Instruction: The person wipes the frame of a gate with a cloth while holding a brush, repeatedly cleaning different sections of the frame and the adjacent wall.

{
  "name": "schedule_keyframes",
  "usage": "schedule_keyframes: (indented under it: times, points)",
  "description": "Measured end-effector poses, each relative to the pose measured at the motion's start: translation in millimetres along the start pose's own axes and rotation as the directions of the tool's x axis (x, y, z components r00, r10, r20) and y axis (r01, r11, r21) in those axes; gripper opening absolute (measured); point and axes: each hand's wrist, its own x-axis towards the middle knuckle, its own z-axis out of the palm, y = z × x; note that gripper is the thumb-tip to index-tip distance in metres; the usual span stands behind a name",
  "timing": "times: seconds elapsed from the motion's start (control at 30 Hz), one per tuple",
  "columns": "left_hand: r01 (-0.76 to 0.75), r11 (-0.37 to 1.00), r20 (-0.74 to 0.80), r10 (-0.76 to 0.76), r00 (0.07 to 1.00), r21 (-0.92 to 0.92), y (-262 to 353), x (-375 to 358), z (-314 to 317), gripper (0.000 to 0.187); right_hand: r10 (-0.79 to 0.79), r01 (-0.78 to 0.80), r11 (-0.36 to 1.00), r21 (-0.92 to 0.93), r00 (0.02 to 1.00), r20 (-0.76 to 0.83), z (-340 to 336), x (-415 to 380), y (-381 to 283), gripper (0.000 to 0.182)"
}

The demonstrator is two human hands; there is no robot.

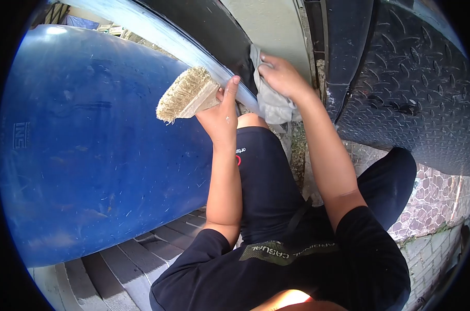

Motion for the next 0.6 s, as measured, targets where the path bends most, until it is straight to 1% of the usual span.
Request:
schedule_keyframes:
  times: [0.07,0.1,0.17,0.2,0.27,0.3,0.33,0.4,0.43,0.47,0.5,0.53,0.57,0.6]
  points:
    - [-0.014,1.0,-0.004,0.014,1.0,-0.005,-2.5,0.1,2.6,0.03,0.131,-0.131,0.99,-0.048,0.991,0.004,1.0,-9.8,32.6,0.054]
    - [-0.018,1.0,-0.011,0.018,1.0,-0.022,-4.9,-0.2,2.5,0.028,0.143,-0.143,0.989,-0.045,0.99,-0.005,1.9,-9.3,46.3,0.054]
    - [-0.054,0.998,-0.002,0.054,0.999,-0.024,-7.4,-1.0,1.6,0.028,0.184,-0.179,0.981,-0.069,0.98,0.079,-2.5,-12.3,48.6,0.053]
    - [-0.051,0.998,0.014,0.052,0.999,-0.024,-6.8,-2.2,2.3,0.028,0.198,-0.192,0.978,-0.078,0.977,0.082,-3.5,-14.9,48.4,0.052]
    - [-0.061,0.997,0.01,0.061,0.998,-0.036,-4.4,-0.8,2.5,0.031,0.101,-0.097,0.989,-0.112,0.994,0.037,-3.2,-13.4,28.9,0.051]
    - [-0.009,0.999,0.023,0.009,1.0,0.033,-3.9,-1.4,0.6,0.031,0.033,-0.031,0.997,-0.073,0.999,0.031,-5.1,-11.6,16.2,0.05]
    - [-0.012,0.999,0.029,0.011,1.0,0.034,-4.6,0.6,1.9,0.031,-0.033,0.034,0.999,-0.036,0.999,0.026,-10.0,-11.3,-5.6,0.049]
    - [-0.052,0.997,0.048,0.055,0.997,-0.058,-7.1,0.2,1.3,0.032,-0.135,0.134,0.99,0.051,0.991,0.015,-13.4,-4.0,-38.5,0.05]
    - [-0.047,0.998,0.054,0.05,0.997,-0.047,-4.0,-1.3,1.0,0.032,-0.159,0.157,0.985,0.068,0.987,0.019,-18.2,-4.4,-56.8,0.051]
    - [0.0,1.0,0.052,0.001,0.999,-0.027,2.6,-2.2,2.2,0.033,-0.187,0.185,0.979,0.086,0.982,0.026,-19.3,-4.9,-68.4,0.051]
    - [0.047,0.999,0.044,-0.047,0.998,-0.007,6.4,-2.7,1.7,0.034,-0.188,0.184,0.978,0.095,0.982,0.034,-17.4,-8.0,-69.1,0.051]
    - [0.045,0.999,0.037,-0.045,0.998,0.0,4.2,-2.1,0.7,0.034,-0.14,0.137,0.988,0.064,0.989,0.04,-19.5,-12.0,-67.8,0.051]
    - [-0.003,1.0,0.022,0.003,1.0,0.004,-0.4,-1.1,0.9,0.034,-0.094,0.093,0.995,0.029,0.995,0.043,-24.0,-14.9,-65.6,0.051]
    - [-0.052,0.999,0.01,0.052,0.999,0.006,-3.0,-0.3,1.7,0.035,-0.065,0.065,0.998,0.007,0.997,0.049,-19.4,-15.1,-46.0,0.051]
